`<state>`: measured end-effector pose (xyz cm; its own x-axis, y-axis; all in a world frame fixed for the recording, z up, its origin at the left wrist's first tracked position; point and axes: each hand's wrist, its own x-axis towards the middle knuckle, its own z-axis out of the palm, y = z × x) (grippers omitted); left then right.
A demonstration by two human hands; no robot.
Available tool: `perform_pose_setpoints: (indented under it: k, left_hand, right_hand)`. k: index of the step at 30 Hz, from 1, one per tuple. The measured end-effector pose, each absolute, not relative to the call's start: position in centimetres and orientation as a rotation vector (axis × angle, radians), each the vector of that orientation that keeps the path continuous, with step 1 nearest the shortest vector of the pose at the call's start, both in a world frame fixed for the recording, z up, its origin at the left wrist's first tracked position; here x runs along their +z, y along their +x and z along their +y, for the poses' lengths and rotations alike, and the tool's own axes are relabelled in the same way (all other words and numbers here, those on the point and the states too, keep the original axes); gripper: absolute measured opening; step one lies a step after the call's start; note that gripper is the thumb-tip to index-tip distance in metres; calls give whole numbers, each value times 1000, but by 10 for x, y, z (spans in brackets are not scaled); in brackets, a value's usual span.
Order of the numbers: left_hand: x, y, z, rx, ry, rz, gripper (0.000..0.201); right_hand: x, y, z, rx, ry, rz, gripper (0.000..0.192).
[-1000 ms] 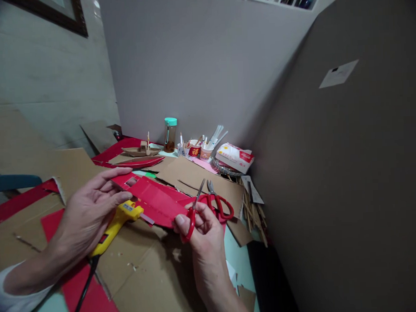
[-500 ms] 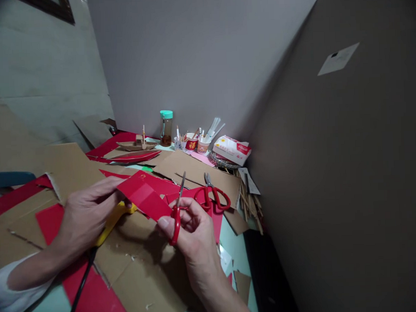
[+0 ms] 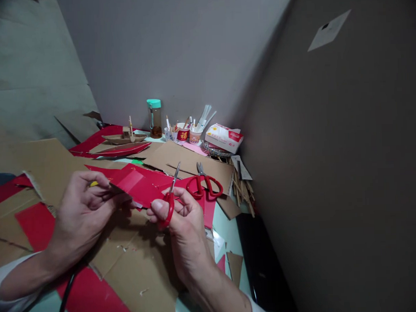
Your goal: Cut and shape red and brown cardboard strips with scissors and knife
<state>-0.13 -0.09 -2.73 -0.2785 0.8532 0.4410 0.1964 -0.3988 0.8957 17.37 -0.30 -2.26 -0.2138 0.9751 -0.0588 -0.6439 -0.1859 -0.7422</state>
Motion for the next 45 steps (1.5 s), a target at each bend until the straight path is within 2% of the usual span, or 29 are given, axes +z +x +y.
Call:
perform_pose_setpoints:
  k: [6,13,17,24,28,32,36,40,45]
  left_hand:
    - [-30,3,-8,1756,1625,1343,12]
    - [-29,1,-13,1711,1974,1327,24]
    - [-27,-3,-19,1631,2070,1248,19]
    - [-18,-2,-21,1532,1976,1275,15]
    - [-14,-7,-17,1480,1866,1336,27]
    - [-11,-6,-16,1262,1608,1193,15]
    - [-7,-2,-15,1106,1519,1058,13]
    - [-2,-1,-13,1094,1564,1084,17]
    - [-9,-3,-5,1192,1526,1153,15]
  right_hand:
    - [-24,168,-7,1742,-630,-702,42]
    - [-22,165,-13,1776,-608,-728,43]
    - [-21,164,-14,1763,-661,-756,45]
    - [-23,167,-11,1740,-808,-992,43]
    - [-16,176,-3,1616,-849,-1080,43]
    - [-9,186,8,1341,-854,-1172,41]
    - [-11,191,12,1408,-786,-1233,39]
    - [-16,192,13,1502,-727,-1240,36]
    - [-17,198,28,1299,-846,-1331,34]
